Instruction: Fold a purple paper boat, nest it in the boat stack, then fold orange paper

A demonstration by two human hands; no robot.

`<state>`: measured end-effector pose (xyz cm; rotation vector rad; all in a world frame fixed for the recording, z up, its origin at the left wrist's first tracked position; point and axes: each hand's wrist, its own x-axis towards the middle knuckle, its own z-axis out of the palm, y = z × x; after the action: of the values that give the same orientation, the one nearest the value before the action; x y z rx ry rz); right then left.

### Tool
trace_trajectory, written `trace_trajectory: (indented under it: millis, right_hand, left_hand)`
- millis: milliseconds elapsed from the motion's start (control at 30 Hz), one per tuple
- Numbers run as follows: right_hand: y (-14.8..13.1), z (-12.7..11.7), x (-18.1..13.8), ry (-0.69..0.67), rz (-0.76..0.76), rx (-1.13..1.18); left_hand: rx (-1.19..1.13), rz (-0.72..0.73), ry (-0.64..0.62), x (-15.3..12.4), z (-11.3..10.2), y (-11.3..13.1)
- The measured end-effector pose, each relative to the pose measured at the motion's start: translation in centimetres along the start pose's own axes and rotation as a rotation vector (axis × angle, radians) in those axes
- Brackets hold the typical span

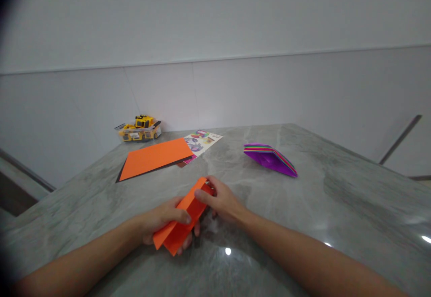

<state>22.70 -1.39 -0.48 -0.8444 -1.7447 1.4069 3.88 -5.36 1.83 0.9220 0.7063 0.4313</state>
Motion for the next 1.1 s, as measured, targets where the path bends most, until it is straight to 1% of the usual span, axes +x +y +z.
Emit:
trace_trajectory:
  millis: [67, 167, 333, 433, 500, 633, 700, 833, 900, 1000, 1100]
  right_hand:
    - [-0.1, 0.1, -0.1, 0.016, 0.002, -0.013]
    - [-0.2, 0.0, 0.0, 0.007, -0.014, 0.030]
    - [-0.2, -0.3, 0.4, 0.015, -0.048, 0.100]
    - [-0.3, -0.4, 0.5, 0.031, -0.057, 0.131]
    - [-0.4, -0.5, 0.5, 0.041, -0.062, 0.126]
    - [-0.4, -0.7, 0.6, 0.064, -0.065, 0.083]
    - [-0.3, -0.6, 0.6, 0.082, -0.042, 0.069]
    - [-0.2, 0.0, 0.2, 0.113, 0.035, 0.051]
    - [-0.3, 0.3, -0.1, 0.122, 0.032, -0.020]
    - [-0.7, 0.7, -0.7, 0.153, -0.013, -0.138]
    - [-1.0, 0.8, -0.8, 0.168, -0.022, -0.191]
  left_hand:
    - [0.022, 0.015, -0.002, 0.1, 0.1, -0.2]
    - [0.047, 0.035, -0.026, 0.2, -0.2, -0.5]
    - [-0.001, 0.030, -0.100, 0.3, -0.5, -0.7]
    - [-0.017, 0.032, -0.124, 0.2, -0.3, -0.6]
    - [-0.019, 0.048, -0.112, 0.2, -0.2, -0.6]
    - [0.005, 0.106, -0.018, 0.2, 0.1, -0.7]
    - [0.022, 0.140, 0.017, 0.4, 0.2, -0.9]
    - [0.010, 0.203, 0.031, 0.7, 0.4, -1.2]
    - [-0.006, 0.211, 0.041, 0.8, 0.4, -1.3]
    - [-0.007, 0.193, 0.045, 0.8, 0.4, -1.4]
    - [0.009, 0.168, 0.045, 0.8, 0.4, -1.3]
